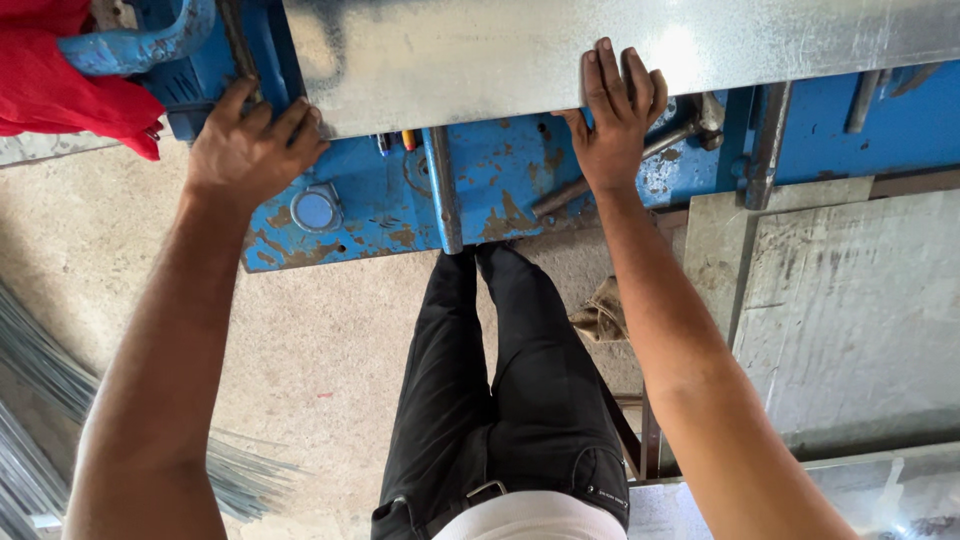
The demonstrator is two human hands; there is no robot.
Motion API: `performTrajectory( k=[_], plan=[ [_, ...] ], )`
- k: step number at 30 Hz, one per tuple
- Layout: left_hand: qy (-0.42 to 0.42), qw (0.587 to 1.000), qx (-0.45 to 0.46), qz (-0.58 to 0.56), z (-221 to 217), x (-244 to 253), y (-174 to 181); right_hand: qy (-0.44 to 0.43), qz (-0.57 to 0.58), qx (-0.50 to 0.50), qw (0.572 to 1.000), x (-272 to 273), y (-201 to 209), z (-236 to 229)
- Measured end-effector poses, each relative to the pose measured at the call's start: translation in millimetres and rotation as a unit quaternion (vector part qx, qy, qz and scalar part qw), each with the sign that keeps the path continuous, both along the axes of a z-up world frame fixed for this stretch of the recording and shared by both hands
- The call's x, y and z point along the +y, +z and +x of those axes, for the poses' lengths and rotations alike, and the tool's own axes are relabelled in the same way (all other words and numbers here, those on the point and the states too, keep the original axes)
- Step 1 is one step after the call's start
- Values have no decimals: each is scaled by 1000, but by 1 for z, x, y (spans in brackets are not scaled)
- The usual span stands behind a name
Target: The person repeatedly feeds a long, flat metal sheet into a blue industrial bending machine. They align the sheet, push it through the rollers to create a bend, and then remove it. This process is repeated multiple times on the same piece of metal.
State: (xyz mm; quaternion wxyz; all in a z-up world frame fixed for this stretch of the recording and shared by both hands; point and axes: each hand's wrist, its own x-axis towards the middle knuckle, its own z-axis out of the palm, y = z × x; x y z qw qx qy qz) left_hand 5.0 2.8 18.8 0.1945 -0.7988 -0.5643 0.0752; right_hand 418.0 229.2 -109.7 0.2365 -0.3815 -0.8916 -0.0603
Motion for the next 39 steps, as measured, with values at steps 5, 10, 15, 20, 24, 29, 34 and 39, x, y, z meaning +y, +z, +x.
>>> performTrajectory(
  k=[5,10,15,20,24,29,34,39],
  plan=[
    [3,1000,-11,-3,-1,0,-2,1,-8,2,1000,1,-2,0],
    [7,1000,-13,-4,1,0,0,6,-19,9,1000,-1,5,-1],
    [-1,1000,-21,7,0,0,3,16,-59,24,998,-6,20,-2],
    [3,1000,-30,1,-1,-1,-2,-18,-58,11,998,-6,17,-5],
    [-5,1000,-24,18,-1,-1,-2,-15,-41,28,999,-5,17,-5],
    [-33,999,-6,2,0,-3,-1,1,7,35,999,-8,21,-4],
    [-57,998,-17,-11,1,-3,2,45,-8,68,997,-10,22,1],
    [-67,997,-22,-13,1,0,9,41,-26,66,997,-11,21,1]
  ],
)
